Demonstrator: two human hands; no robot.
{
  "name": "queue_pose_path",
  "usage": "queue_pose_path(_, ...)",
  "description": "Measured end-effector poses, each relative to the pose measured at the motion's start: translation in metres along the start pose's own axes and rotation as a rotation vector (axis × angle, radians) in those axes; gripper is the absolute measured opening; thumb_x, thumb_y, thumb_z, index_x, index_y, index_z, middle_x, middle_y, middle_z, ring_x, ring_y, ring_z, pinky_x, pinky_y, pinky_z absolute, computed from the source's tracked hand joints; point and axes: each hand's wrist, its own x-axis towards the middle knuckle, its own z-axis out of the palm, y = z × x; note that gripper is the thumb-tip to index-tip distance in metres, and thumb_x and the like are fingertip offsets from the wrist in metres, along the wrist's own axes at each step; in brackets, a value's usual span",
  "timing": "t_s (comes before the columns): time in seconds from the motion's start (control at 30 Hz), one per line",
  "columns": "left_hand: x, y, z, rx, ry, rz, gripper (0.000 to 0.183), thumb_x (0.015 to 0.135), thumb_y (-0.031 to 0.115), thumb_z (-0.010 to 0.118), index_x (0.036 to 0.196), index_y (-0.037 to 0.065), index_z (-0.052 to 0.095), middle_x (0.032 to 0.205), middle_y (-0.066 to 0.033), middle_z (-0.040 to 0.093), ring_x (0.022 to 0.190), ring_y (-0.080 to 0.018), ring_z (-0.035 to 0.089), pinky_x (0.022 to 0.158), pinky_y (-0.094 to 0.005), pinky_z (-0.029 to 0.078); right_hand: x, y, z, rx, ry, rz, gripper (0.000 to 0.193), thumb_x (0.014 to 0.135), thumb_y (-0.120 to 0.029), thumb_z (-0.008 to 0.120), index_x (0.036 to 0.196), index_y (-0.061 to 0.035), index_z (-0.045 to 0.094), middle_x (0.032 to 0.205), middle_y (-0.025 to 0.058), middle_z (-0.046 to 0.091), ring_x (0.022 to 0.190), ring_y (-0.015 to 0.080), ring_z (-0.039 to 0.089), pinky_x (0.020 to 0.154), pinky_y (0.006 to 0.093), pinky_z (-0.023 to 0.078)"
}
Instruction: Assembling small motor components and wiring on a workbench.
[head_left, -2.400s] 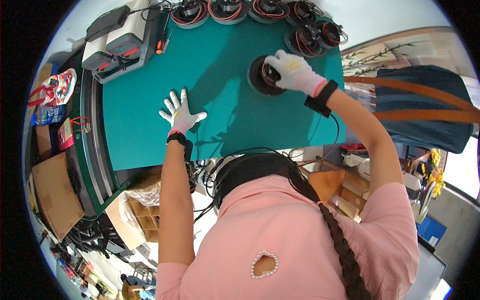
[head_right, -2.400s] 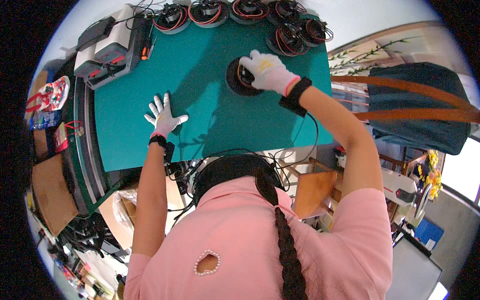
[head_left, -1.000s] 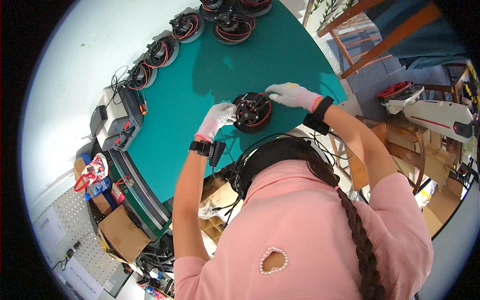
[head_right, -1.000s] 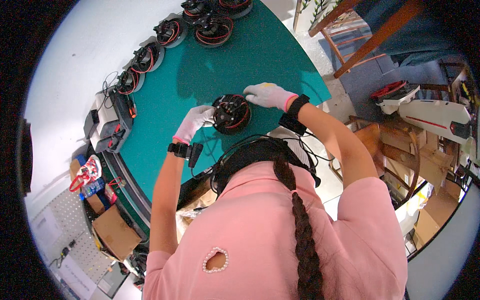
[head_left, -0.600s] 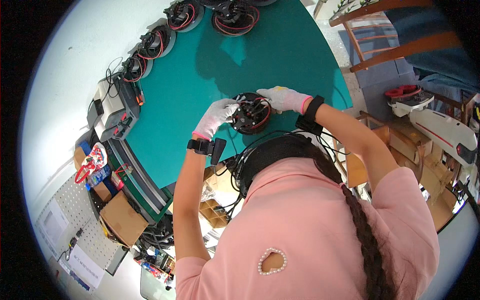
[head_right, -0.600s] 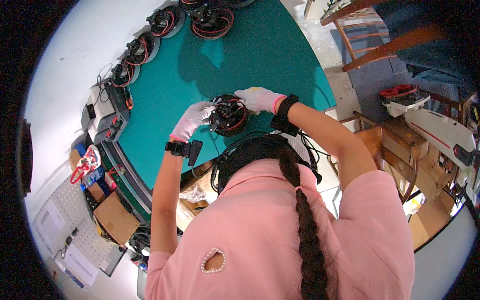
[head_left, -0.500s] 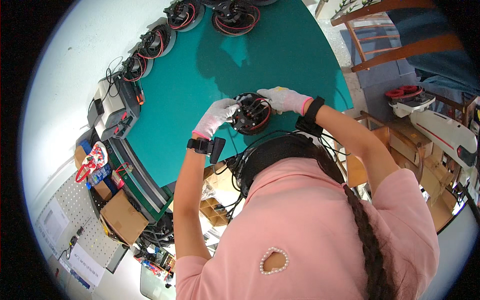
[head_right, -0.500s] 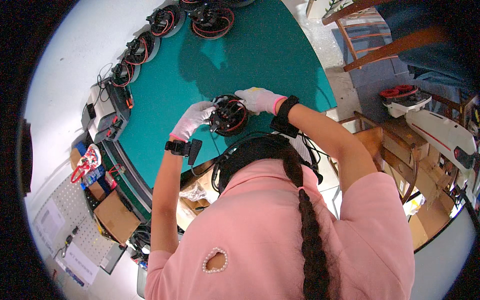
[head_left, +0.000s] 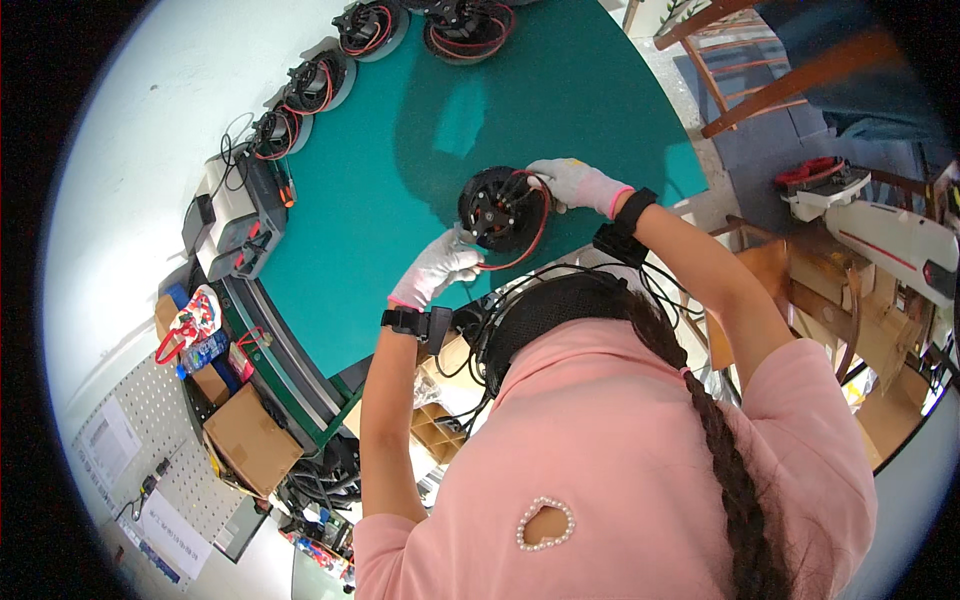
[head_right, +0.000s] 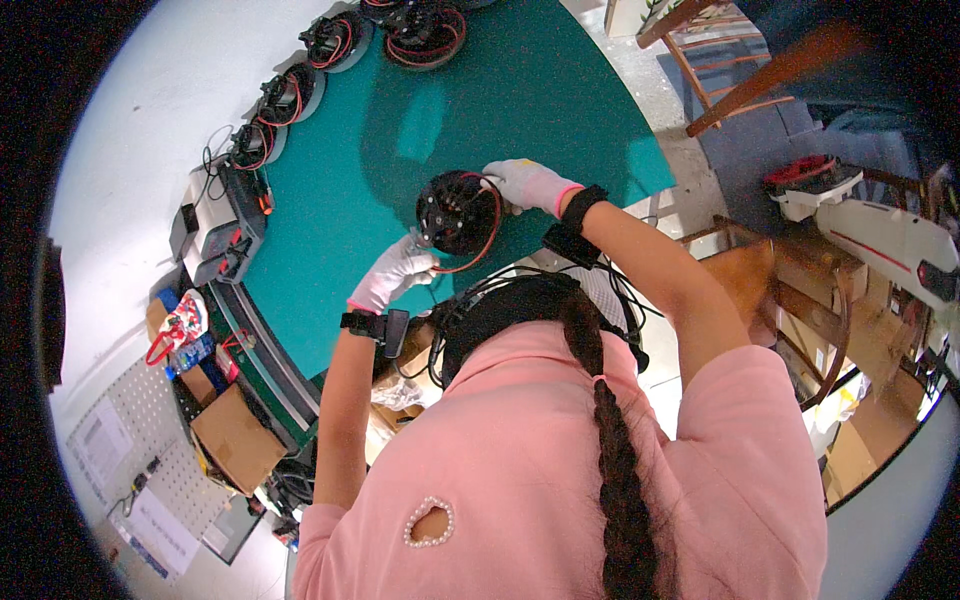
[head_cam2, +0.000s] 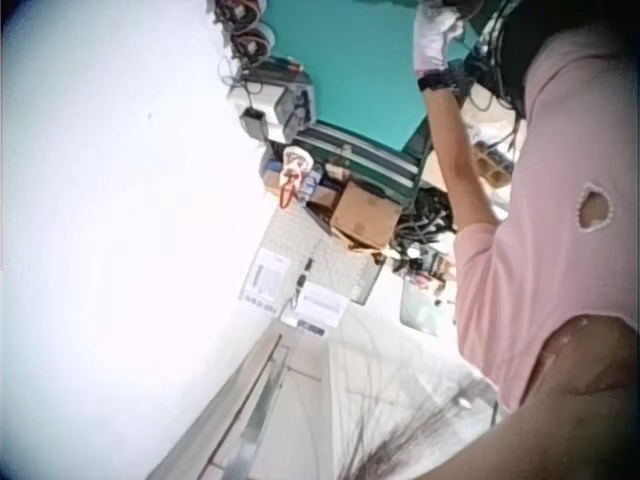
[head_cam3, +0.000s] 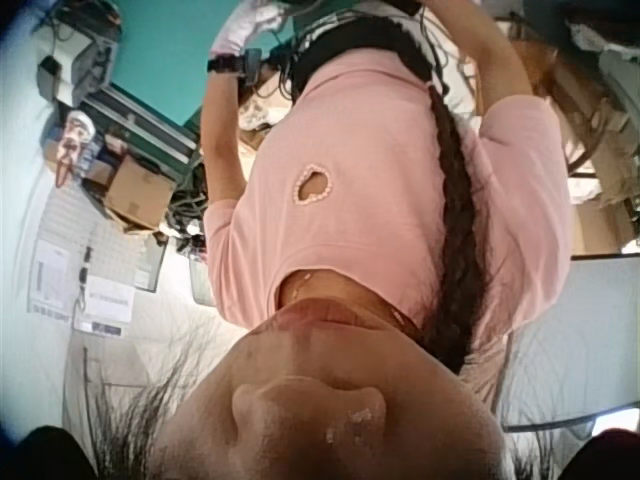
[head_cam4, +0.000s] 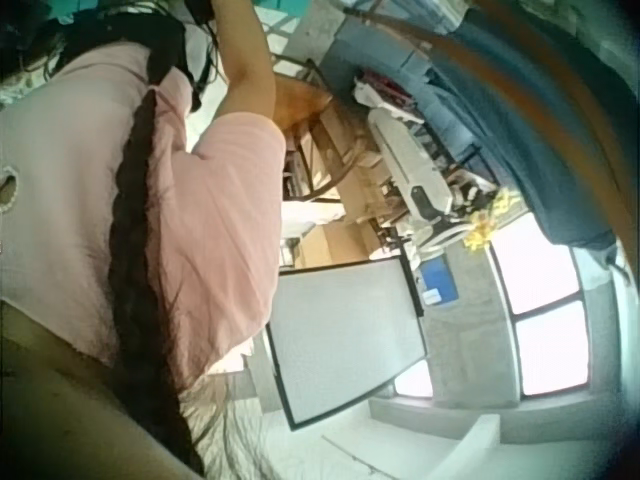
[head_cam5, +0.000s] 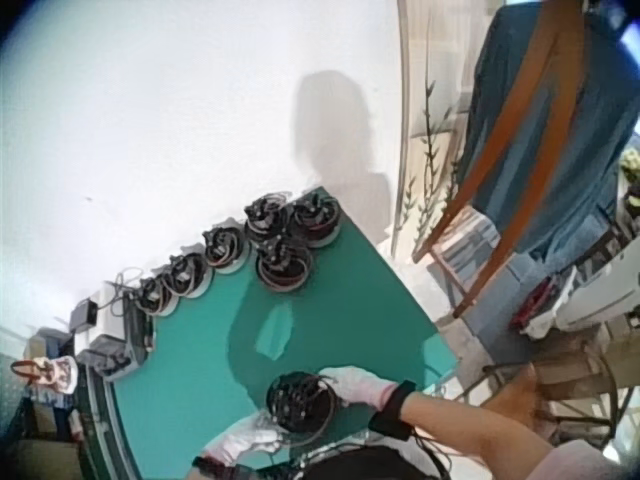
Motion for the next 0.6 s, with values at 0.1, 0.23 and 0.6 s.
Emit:
queue_pose_path(0.1,-0.007,-0.012,0.010,0.057,-0.049,-0.020,0.028,0.078,0.002,0.063,0.099,0.001,0.046,0.089,-0.0101,0.059,0.075,-0.0171,0.061,0.066,-0.0266,0.051,-0.025,-0.002,0.011,0.219,0.155,0.094,0.034,0.092,-0.030,0.036,0.111,-0.0075,0.053,0.080,0.0128,0.062,0.065,0.0194,0.062,0.064,0.0345,0.049)
queue_pose_path(0.23,-0.012,-0.033,0.024,0.095,-0.151,0.081,0.020,0.079,0.000,0.061,0.093,-0.001,0.048,0.094,-0.0146,0.060,0.079,-0.0215,0.063,0.073,-0.0275,0.052,-0.051,0.019,0.059,-0.052,0.739,-0.177,0.033,0.090,-0.024,0.037,0.115,-0.0075,0.050,0.093,0.0151,0.063,0.089,0.0273,0.061,0.076,0.0401,0.046)
queue_pose_path(0.6,-0.029,-0.033,0.105,0.779,-0.697,0.419,0.045,0.078,0.020,0.064,0.117,0.000,0.053,0.128,-0.0097,0.046,0.118,-0.0195,0.041,0.101,-0.0324,0.030,-0.139,0.025,0.134,1.072,0.484,-0.135,0.045,0.084,-0.017,0.057,0.121,0.0025,0.042,0.095,0.0089,0.057,0.083,0.0173,0.059,0.071,0.0286,0.048)
